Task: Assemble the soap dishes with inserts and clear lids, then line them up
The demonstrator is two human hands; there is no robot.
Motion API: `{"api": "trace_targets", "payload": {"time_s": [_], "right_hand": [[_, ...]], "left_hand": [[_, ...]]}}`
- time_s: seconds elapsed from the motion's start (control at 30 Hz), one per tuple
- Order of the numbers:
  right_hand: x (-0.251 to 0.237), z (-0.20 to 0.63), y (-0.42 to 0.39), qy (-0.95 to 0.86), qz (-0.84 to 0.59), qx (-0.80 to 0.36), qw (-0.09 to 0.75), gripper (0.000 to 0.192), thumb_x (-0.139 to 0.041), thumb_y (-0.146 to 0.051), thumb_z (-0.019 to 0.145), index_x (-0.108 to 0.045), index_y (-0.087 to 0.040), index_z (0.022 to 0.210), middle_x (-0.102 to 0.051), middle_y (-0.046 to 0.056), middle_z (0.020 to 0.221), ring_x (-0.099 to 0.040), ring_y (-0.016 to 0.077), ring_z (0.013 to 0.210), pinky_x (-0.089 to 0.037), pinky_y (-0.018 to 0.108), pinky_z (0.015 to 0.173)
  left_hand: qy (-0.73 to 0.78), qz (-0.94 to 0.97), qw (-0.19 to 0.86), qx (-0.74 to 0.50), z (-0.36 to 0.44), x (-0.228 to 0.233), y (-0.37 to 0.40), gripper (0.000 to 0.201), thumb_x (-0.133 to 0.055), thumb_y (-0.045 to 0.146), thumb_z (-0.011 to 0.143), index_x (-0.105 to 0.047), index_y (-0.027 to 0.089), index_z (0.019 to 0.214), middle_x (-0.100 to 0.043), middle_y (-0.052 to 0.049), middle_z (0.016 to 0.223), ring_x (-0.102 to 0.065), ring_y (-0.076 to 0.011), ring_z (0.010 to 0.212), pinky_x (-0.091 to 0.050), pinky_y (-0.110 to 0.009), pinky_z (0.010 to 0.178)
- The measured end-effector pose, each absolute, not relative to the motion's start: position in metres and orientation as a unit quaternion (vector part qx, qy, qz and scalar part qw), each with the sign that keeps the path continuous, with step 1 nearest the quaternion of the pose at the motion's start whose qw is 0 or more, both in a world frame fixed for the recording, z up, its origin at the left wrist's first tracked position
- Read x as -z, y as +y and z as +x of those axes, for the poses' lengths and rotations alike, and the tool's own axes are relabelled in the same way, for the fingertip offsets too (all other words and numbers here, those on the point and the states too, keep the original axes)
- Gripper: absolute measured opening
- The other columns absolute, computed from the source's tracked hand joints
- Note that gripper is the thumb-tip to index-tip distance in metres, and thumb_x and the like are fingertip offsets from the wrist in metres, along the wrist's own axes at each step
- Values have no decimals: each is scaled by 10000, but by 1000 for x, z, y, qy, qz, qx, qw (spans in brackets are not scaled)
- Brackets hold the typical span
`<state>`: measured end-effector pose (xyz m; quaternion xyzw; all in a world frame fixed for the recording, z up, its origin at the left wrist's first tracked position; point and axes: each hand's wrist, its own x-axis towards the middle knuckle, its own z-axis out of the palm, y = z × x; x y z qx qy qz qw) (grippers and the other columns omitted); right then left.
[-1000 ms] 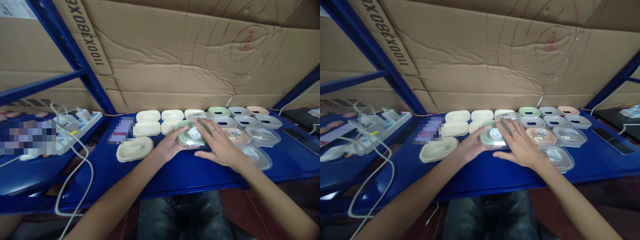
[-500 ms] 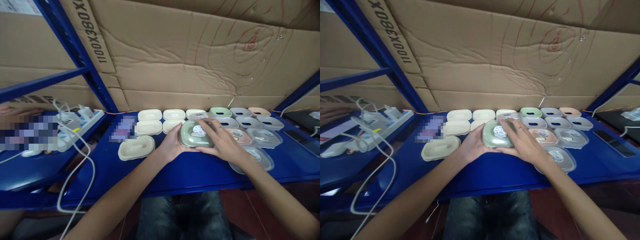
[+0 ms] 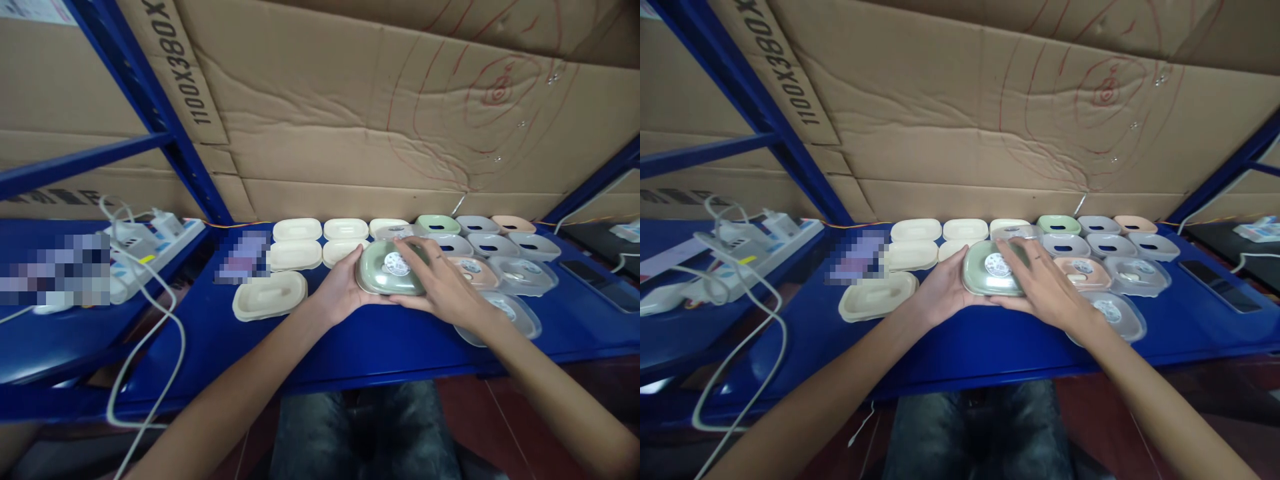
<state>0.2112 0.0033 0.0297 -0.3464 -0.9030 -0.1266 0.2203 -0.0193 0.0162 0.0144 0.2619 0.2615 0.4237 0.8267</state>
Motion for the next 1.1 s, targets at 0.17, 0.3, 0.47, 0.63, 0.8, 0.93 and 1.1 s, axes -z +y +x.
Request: {"api": "trace_targets", "payload": {"time_s": [0.17, 0.3, 0.47, 0.63, 0.8, 0.93, 1.1], "right_hand": [[-31, 213, 3, -899, -358, 52, 248, 1002, -706, -670, 1006, -200, -355, 1812, -478, 196, 1598, -523, 436, 1499, -524, 664, 1220], [-34, 211, 5, -891, -346, 2, 293, 1008, -808, -665, 937, -304, -428, 1777, -499, 137, 1612, -527, 415, 1515, -489, 660, 1261], [-34, 211, 4, -888, -355, -16, 292, 1013, -842, -668, 905, -349, -442, 1760, -516, 129, 1598, -539, 409, 1512, -493, 654, 1259], [-31, 211, 2, -877, -356, -55, 316, 1013, -873, -710, 852, -440, -402, 1715, -550, 130, 1589, -569, 402, 1484, -519, 639, 1232], [-33, 204, 2, -743, -416, -234, 469, 623, -746, -662, 984, -623, -313, 1486, -649, 114, 1549, -596, 348, 1471, -459, 625, 1285], [-40, 198, -4, -651, -436, -395, 480, 580, -866, -670, 867, -701, -265, 1247, -761, 109, 1359, -701, 339, 1313, -563, 585, 1185], [-46, 197, -6, -654, -445, -386, 474, 611, -873, -698, 838, -720, -255, 1230, -794, 112, 1289, -728, 336, 1253, -594, 563, 1139]], "left_hand": [[274, 239, 825, -432, -17, -17, 15, 455, -461, 487, 1147, -675, 177, 1403, -732, -199, 1432, -677, -443, 1370, -539, -787, 1096], [264, 243, 819, -449, -19, -19, 13, 436, -494, 490, 1136, -693, 194, 1387, -737, -185, 1434, -657, -433, 1401, -562, -749, 1090], [247, 323, 800, -441, -22, -18, 10, 532, -755, 573, 985, -735, 186, 1350, -739, -188, 1427, -648, -447, 1382, -643, -593, 973], [287, 378, 752, -458, -21, -11, 11, 586, -993, 340, 737, -733, 199, 1242, -764, -135, 1264, -725, -354, 1191, -636, -407, 846], [266, 409, 718, -496, -24, -15, 10, 593, -985, 336, 728, -701, 220, 1236, -750, -86, 1212, -721, -281, 1154, -572, -320, 857], [271, 449, 687, -504, -29, -26, 7, 578, -977, 307, 730, -695, 232, 1229, -742, -53, 1175, -706, -260, 1137, -549, -332, 915], [311, 498, 646, -487, -34, -31, 9, 453, -976, 342, 751, -747, 182, 1108, -742, -53, 1080, -683, -222, 1022, -522, -321, 882]]}}
